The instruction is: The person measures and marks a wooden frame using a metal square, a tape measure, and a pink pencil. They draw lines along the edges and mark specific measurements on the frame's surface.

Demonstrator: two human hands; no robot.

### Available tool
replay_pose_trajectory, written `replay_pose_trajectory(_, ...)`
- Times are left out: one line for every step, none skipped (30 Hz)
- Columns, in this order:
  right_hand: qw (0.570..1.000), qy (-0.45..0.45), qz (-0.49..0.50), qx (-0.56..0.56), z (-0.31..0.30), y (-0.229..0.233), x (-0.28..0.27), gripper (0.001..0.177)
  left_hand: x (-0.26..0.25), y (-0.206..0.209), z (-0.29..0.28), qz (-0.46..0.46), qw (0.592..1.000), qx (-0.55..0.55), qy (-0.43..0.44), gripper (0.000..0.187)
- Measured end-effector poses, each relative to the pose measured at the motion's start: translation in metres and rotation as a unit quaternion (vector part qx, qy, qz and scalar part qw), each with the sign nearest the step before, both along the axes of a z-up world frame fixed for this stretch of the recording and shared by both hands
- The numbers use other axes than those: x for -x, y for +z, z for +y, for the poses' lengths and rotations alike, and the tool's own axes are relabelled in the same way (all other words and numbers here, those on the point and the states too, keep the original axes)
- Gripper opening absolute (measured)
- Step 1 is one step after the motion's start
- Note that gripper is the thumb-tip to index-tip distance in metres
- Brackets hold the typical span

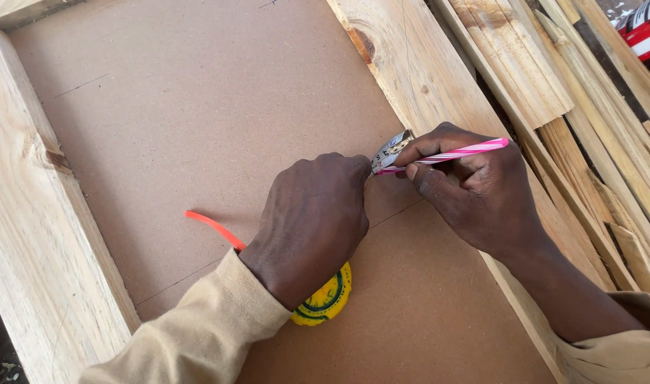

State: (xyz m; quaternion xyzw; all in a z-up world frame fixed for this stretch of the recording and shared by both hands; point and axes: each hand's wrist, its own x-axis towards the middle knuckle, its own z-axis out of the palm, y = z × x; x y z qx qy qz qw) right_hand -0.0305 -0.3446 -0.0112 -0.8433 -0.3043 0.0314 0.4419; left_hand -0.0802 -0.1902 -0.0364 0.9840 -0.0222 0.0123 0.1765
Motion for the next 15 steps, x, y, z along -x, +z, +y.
replay_pose_trajectory(1.0, 0.005, -0.007, -0.002, -0.0004, -0.0002, -0.0002, 0.013, 0.0001, -0.001, -0.0004, -0.012, 1.0, -0.003, -0.002, 0.012)
replay_pose_trajectory(1.0, 0.003, -0.006, -0.002, 0.0002, 0.0002, 0.0002, 0.013, 0.0, -0.0002, 0.0, -0.01, 1.0, -0.003, -0.004, 0.012)
replay_pose_trajectory(1.0, 0.006, -0.002, -0.009, 0.0006, 0.0005, 0.0004, 0.014, -0.0001, 0.0004, 0.0002, -0.001, 1.0, -0.002, -0.003, 0.011)
replay_pose_trajectory(1.0, 0.009, 0.0, -0.017, 0.0009, 0.0009, 0.0004, 0.016, -0.0007, 0.0012, 0.0004, 0.009, 1.0, -0.002, -0.002, 0.011)
replay_pose_trajectory(1.0, 0.007, 0.001, -0.017, 0.0006, 0.0014, 0.0007, 0.016, -0.0004, 0.0002, 0.0001, 0.009, 1.0, -0.003, -0.004, 0.011)
replay_pose_trajectory(1.0, 0.005, 0.006, -0.019, 0.0007, 0.0017, 0.001, 0.015, -0.0004, -0.0006, 0.0002, 0.002, 1.0, -0.014, -0.004, 0.01)
replay_pose_trajectory(1.0, 0.003, 0.011, -0.02, 0.0006, 0.0021, 0.0012, 0.014, -0.0005, -0.0014, 0.0002, -0.006, 1.0, -0.024, -0.003, 0.008)
replay_pose_trajectory(1.0, 0.0, 0.012, -0.021, -0.0001, 0.0015, 0.0009, 0.014, -0.0005, -0.0002, 0.0, -0.005, 1.0, -0.025, -0.007, 0.008)
replay_pose_trajectory(1.0, -0.003, 0.01, -0.014, -0.0007, 0.0009, 0.0005, 0.015, -0.0006, 0.0009, -0.0002, 0.004, 1.0, -0.024, -0.005, 0.01)
replay_pose_trajectory(1.0, -0.003, 0.008, -0.01, -0.0005, 0.0002, -0.0004, 0.015, -0.0009, 0.0024, 0.0005, 0.013, 1.0, -0.026, -0.002, 0.012)
replay_pose_trajectory(1.0, -0.006, 0.007, -0.012, -0.0004, 0.0008, -0.0015, 0.015, -0.0014, 0.002, 0.0008, 0.013, 1.0, -0.028, -0.004, 0.012)
replay_pose_trajectory(1.0, -0.001, 0.006, -0.011, -0.0008, 0.0012, -0.0014, 0.015, -0.0008, 0.0012, 0.0006, 0.002, 1.0, -0.024, -0.003, 0.011)
replay_pose_trajectory(1.0, 0.004, 0.004, -0.01, -0.0012, 0.0016, -0.0013, 0.014, -0.0003, 0.0004, 0.0005, -0.009, 1.0, -0.02, -0.002, 0.011)
replay_pose_trajectory(1.0, 0.001, 0.005, -0.011, -0.0017, 0.0014, -0.0013, 0.014, -0.0002, 0.0014, 0.0003, -0.009, 1.0, -0.021, -0.005, 0.011)
replay_pose_trajectory(1.0, 0.003, 0.009, -0.01, -0.0021, 0.0013, -0.0014, 0.014, -0.0001, 0.0026, 0.0, 0.004, 1.0, -0.016, 0.0, 0.011)
